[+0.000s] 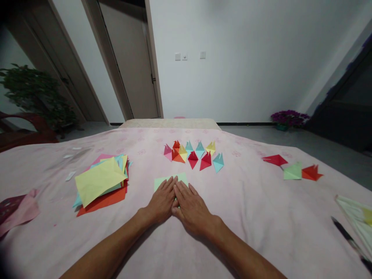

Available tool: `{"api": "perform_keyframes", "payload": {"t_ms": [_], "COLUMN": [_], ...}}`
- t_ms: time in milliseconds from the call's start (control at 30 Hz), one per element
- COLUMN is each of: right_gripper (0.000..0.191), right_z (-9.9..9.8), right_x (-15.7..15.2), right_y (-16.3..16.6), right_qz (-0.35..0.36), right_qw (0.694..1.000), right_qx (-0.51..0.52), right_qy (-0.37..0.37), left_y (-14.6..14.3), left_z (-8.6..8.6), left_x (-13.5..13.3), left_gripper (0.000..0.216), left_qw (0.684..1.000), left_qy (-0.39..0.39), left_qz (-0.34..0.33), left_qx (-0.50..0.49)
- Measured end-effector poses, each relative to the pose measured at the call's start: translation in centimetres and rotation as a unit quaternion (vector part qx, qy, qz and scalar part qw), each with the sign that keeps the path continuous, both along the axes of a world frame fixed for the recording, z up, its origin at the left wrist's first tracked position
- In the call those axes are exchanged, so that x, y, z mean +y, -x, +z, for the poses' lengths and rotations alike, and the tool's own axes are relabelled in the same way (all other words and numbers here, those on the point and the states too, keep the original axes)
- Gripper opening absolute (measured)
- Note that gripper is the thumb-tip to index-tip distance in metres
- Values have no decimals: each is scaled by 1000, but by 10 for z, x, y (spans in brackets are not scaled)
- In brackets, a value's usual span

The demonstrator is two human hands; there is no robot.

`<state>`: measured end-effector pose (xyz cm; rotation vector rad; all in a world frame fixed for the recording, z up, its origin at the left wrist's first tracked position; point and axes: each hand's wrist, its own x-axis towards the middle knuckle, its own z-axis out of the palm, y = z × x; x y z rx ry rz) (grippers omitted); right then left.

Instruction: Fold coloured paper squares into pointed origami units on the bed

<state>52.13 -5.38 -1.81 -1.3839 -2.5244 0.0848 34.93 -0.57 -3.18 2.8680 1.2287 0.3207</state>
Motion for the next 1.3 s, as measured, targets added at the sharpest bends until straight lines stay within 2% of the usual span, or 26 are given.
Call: {"api": "perform_keyframes", "payload": {"t_ms": [100, 233, 367, 467, 533, 567, 633, 733, 900, 1033, 1167, 1300], "right_gripper": [70, 67, 62, 56, 52, 50, 49, 46, 50, 59, 52, 38], "right_z": [-7, -12, -12, -10, -8, -6, -3, 2, 3, -5, -11, -6], "right_x": [11, 28, 40, 48, 53, 56, 62, 67, 69, 68, 65, 62], "right_y": [-7, -31, -46, -52, -57, -59, -64, -66, -56, -51, -48, -41], "right_qz": [-12, -33, -64, -69, -55, -44, -16, 29, 67, 68, 9, -29], "right_qw": [1000, 999, 996, 996, 997, 998, 1000, 1000, 995, 992, 991, 991], "right_qx": [-10, -35, -60, -58, -47, -39, -21, 9, 70, 103, 116, 85], "right_qy": [16, 21, 12, 8, 12, 13, 9, -2, -22, -40, -71, -100], "left_y": [6, 17, 36, 49, 52, 51, 45, 34, 31, 41, 49, 50], "left_z": [-4, 0, 6, 12, 17, 19, 23, 28, 32, 29, 22, 18], "left_x": [-1, 1, 6, 0, -13, -21, -37, -49, -41, -30, -26, -26], "left_gripper": [62, 68, 64, 53, 45, 46, 53, 42, 43, 46, 50, 67], "left_qw": [1000, 999, 994, 986, 988, 993, 998, 1000, 998, 999, 996, 995], "left_qy": [-13, -22, -10, -27, -49, -51, -38, -5, 13, 13, 23, 26], "left_qz": [6, 34, 108, 166, 145, 106, 40, -3, 14, 44, 70, 69], "left_qx": [-4, -6, 18, 15, -3, -13, -21, 10, 55, 24, -52, -74]}}
